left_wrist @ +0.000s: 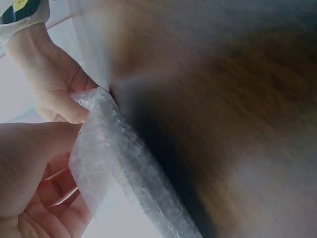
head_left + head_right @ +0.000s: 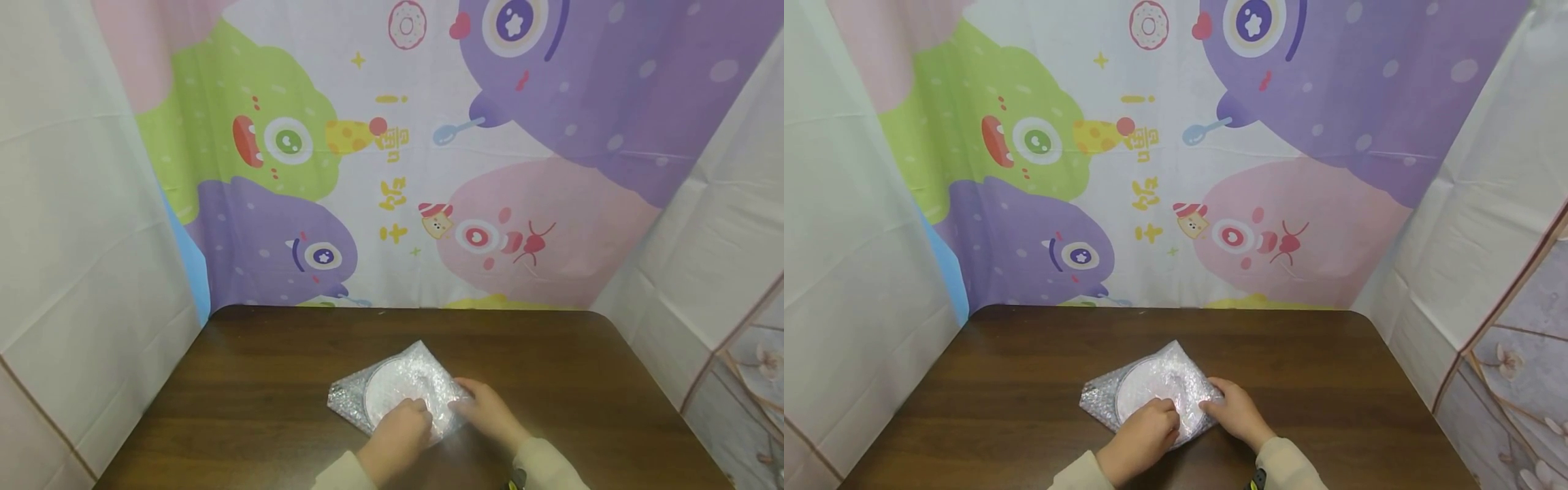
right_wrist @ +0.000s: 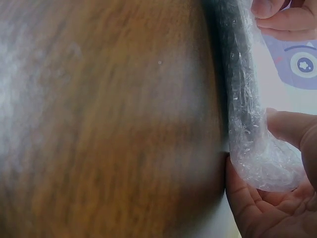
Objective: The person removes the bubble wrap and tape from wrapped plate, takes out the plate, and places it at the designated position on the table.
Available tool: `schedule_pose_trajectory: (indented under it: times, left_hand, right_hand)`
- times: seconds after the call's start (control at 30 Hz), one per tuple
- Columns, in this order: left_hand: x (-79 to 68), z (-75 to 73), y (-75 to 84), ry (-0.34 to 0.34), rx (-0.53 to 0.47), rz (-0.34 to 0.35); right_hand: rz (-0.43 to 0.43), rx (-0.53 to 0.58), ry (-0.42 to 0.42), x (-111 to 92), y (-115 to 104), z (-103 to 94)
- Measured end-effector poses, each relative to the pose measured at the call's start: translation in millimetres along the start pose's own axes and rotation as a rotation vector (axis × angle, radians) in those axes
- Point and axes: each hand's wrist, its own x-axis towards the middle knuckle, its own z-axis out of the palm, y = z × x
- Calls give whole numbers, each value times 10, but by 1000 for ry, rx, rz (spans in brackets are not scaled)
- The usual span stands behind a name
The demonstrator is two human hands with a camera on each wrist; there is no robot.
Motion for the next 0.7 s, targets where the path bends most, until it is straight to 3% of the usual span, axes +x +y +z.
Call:
schedule_pose_trajectory:
  times: [0.43, 0.7]
  left_hand:
    - [10, 74, -94, 44, -1, 85]
    - [17, 43, -116, -3, -209, -10]
  right_hand:
    - [0, 0, 26, 2, 14, 14]
    - [-19, 9, 4, 12, 67, 12]
